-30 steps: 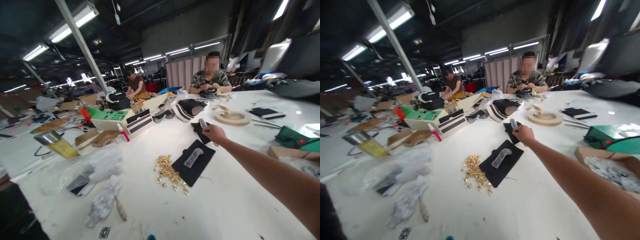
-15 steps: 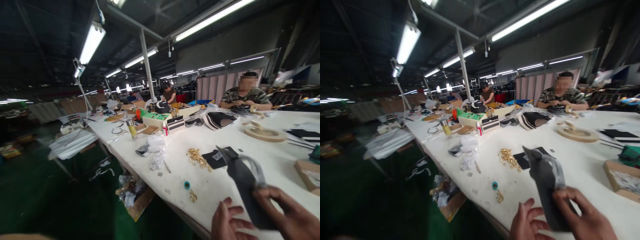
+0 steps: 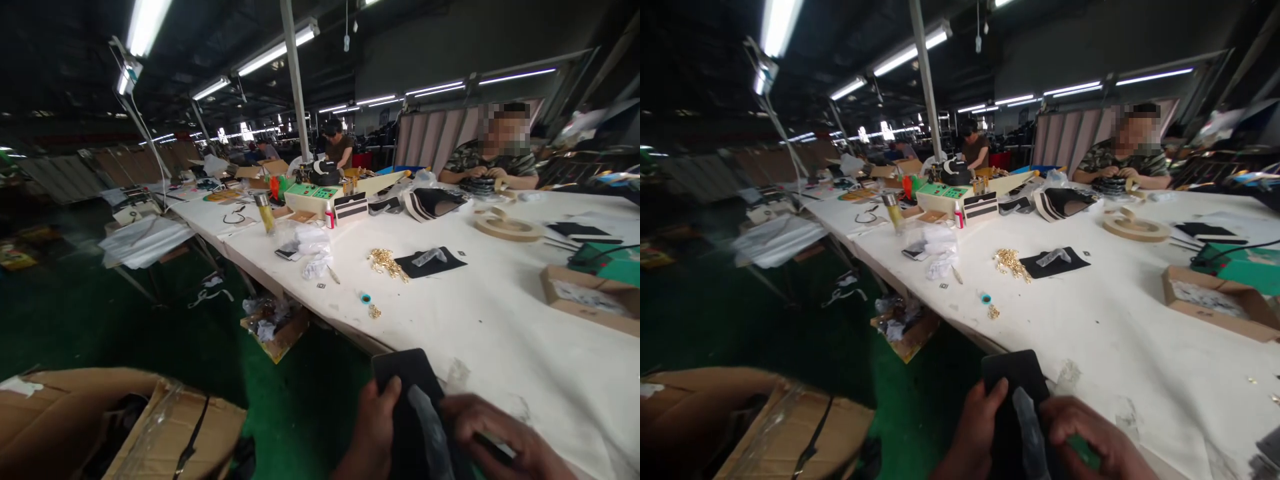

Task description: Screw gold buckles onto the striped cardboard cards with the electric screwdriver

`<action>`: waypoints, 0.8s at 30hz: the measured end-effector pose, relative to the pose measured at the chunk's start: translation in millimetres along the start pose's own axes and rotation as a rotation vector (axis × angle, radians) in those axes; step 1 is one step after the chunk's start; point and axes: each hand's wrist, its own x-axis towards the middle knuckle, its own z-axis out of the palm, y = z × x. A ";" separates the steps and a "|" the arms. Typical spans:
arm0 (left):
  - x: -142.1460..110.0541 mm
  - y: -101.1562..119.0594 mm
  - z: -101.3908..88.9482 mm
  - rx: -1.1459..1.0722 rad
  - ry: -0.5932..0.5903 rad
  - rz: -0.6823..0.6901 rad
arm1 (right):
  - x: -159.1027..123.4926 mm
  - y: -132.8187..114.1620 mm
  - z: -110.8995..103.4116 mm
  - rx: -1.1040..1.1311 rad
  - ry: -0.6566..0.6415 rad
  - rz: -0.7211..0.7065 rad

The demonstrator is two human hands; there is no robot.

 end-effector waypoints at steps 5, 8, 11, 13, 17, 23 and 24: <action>-8.8 -17.1 -4.7 0.103 -0.044 -0.008 | 60.9 -16.0 -24.0 -0.084 0.333 0.162; -16.3 -17.0 1.1 0.116 -0.109 -0.014 | 105.1 -7.0 -18.8 -0.123 0.319 0.184; -21.0 -17.2 3.8 0.129 -0.131 -0.020 | 144.7 4.3 -9.7 -0.186 0.273 0.186; -22.3 -19.4 2.4 0.144 -0.101 -0.020 | 167.1 11.9 -4.6 -0.213 0.234 0.187; -21.9 -25.9 -4.4 0.164 -0.041 -0.045 | 199.9 21.4 1.3 -0.298 0.186 0.205; -19.6 -28.1 -10.9 0.167 -0.009 -0.065 | 228.9 18.3 2.3 -0.418 0.158 0.282; -19.3 -27.6 -11.3 0.170 -0.007 -0.072 | 233.4 18.4 2.3 -0.418 0.144 0.296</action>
